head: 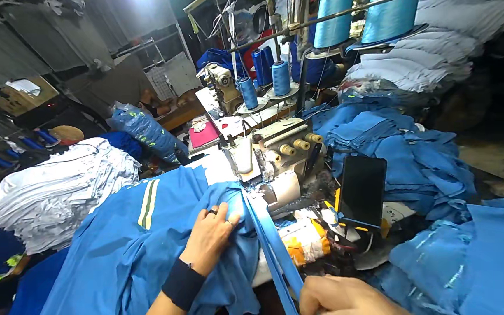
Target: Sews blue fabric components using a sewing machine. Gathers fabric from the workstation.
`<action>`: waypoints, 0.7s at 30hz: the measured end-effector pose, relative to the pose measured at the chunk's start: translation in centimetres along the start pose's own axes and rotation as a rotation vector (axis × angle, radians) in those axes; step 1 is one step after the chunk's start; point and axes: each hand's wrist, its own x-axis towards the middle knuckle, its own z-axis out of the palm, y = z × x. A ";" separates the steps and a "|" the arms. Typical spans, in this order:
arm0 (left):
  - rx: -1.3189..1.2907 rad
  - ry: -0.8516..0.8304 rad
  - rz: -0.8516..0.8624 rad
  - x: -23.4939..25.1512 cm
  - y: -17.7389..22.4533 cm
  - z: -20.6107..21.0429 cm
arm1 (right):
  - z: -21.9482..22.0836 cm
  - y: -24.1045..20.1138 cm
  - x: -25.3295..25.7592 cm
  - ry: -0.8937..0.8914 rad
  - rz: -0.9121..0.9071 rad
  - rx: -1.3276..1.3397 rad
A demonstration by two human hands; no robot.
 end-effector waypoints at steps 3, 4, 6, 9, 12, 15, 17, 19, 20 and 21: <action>-0.030 -0.364 -0.040 -2.2 1.5 -3.6 | -0.2 1.7 0.8 0.036 -0.007 -0.069; -0.107 -0.443 0.042 -3.3 2.6 -5.2 | 0.0 2.8 1.2 0.057 -0.009 -0.086; -0.271 -0.427 0.280 -5.0 5.0 -7.8 | 0.7 4.7 2.6 0.069 0.021 -0.159; -0.244 -0.274 0.337 -5.9 7.7 -11.5 | 2.0 6.2 5.0 -0.065 0.101 -0.178; -0.182 -0.029 0.185 -5.7 5.8 -13.3 | 3.1 6.3 6.8 -0.142 0.113 -0.022; -0.441 0.162 0.161 -4.9 2.3 -11.7 | 2.6 5.0 7.6 -0.065 0.159 0.170; -0.652 0.109 0.206 -4.3 1.2 -10.3 | 2.0 4.0 7.7 -0.056 0.143 0.218; -0.692 0.034 0.236 -4.0 0.6 -9.7 | 2.0 3.4 7.8 -0.090 0.079 0.182; -0.659 0.022 0.248 -4.0 0.3 -9.8 | 2.0 3.4 7.8 -0.100 0.061 0.173; -0.600 0.045 0.249 -4.1 -0.1 -9.9 | 2.1 3.6 7.6 -0.100 0.061 0.172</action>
